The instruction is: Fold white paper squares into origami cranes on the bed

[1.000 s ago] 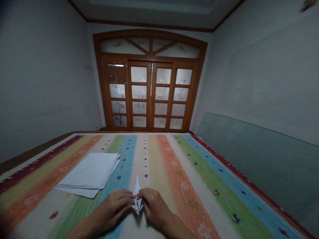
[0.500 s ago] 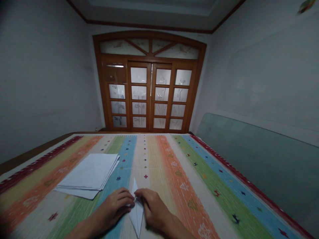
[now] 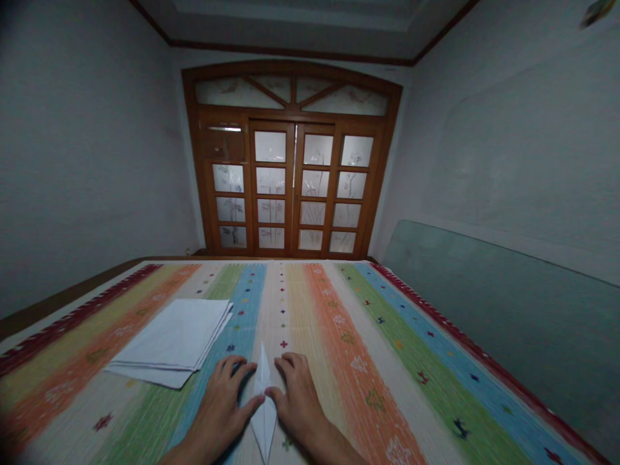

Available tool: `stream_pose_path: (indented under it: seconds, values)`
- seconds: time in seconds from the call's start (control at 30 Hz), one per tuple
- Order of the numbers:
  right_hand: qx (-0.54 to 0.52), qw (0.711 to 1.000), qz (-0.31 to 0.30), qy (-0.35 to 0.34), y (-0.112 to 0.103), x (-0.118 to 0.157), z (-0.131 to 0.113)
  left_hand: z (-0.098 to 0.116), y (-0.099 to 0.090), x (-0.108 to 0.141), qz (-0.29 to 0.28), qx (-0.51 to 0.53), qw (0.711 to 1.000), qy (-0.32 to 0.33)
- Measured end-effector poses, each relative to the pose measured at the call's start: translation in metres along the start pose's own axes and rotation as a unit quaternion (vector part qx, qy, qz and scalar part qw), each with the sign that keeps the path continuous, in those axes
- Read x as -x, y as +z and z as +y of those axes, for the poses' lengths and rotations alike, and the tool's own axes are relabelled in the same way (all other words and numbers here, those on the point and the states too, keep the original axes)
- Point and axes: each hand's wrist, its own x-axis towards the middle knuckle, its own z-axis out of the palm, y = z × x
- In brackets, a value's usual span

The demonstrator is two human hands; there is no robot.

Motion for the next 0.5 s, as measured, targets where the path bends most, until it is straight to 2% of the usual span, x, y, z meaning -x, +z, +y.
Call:
stream_pose_path:
  seconds: [0.17, 0.33, 0.5]
  values:
    - [0.002, 1.000, 0.000, -0.004, 0.001, 0.000, 0.002, -0.009, 0.006, 0.000, -0.006, 0.014, 1.000, -0.002]
    - [-0.031, 0.999, -0.012, -0.013, -0.005, -0.001, -0.003, -0.005, -0.001, -0.003, -0.010, 0.084, 0.996, 0.015]
    - [-0.076, 0.996, 0.001, 0.039, -0.008, -0.004, -0.010, 0.005, -0.010, -0.005, -0.032, 0.147, 0.989, -0.009]
